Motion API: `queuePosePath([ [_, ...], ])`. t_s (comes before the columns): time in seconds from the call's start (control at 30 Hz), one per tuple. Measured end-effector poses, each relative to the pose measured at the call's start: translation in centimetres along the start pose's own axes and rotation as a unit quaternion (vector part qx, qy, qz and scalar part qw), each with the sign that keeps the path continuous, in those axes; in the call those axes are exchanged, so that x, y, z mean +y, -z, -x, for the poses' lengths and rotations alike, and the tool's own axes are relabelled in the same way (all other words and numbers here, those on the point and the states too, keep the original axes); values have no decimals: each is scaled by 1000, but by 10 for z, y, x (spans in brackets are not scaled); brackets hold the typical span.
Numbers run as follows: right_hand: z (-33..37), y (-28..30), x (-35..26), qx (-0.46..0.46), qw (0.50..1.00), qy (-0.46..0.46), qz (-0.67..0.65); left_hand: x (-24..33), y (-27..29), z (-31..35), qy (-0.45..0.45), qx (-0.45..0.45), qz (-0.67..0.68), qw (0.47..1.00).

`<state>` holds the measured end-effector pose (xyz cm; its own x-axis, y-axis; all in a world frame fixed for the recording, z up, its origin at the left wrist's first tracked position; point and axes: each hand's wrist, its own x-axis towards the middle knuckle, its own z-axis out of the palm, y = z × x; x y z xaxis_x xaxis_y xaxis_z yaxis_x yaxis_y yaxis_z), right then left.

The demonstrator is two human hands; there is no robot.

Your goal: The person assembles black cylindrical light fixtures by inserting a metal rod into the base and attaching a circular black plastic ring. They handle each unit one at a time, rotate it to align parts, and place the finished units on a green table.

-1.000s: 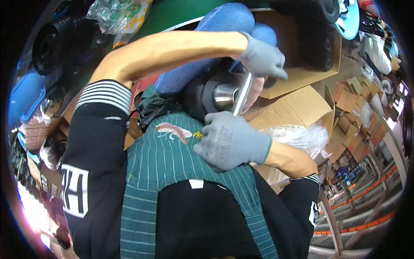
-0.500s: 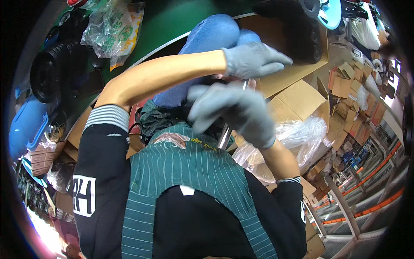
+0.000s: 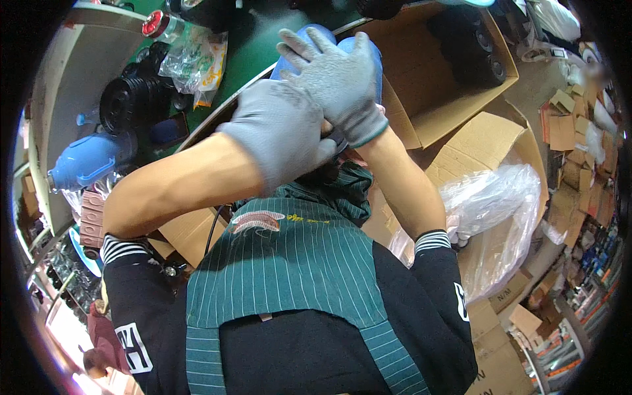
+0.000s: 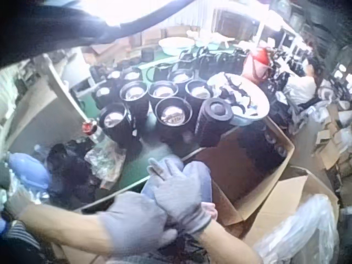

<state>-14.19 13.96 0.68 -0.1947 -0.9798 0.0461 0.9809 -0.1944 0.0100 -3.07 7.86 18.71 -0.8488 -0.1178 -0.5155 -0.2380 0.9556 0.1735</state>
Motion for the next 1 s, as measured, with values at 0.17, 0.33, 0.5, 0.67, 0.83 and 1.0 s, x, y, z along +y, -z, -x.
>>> queuePosePath([
  [0.17,4,-36,4,162,961,14,224,41,-80,-36,215,123,18,969],
  [0.33,10,-41,-5,148,958,5,245,56,-85,-40,186,233,-24,954],
  [0.5,3,-37,-9,125,966,18,226,48,-87,-37,217,181,-73,957],
  [0.67,65,-14,-44,117,900,220,357,33,-68,7,220,160,-67,960],
  [0.83,29,35,-12,170,956,102,215,40,-75,21,214,177,-92,956],
  [1.0,-7,70,-20,2,999,-47,-9,19,-79,13,141,173,-101,969],
])
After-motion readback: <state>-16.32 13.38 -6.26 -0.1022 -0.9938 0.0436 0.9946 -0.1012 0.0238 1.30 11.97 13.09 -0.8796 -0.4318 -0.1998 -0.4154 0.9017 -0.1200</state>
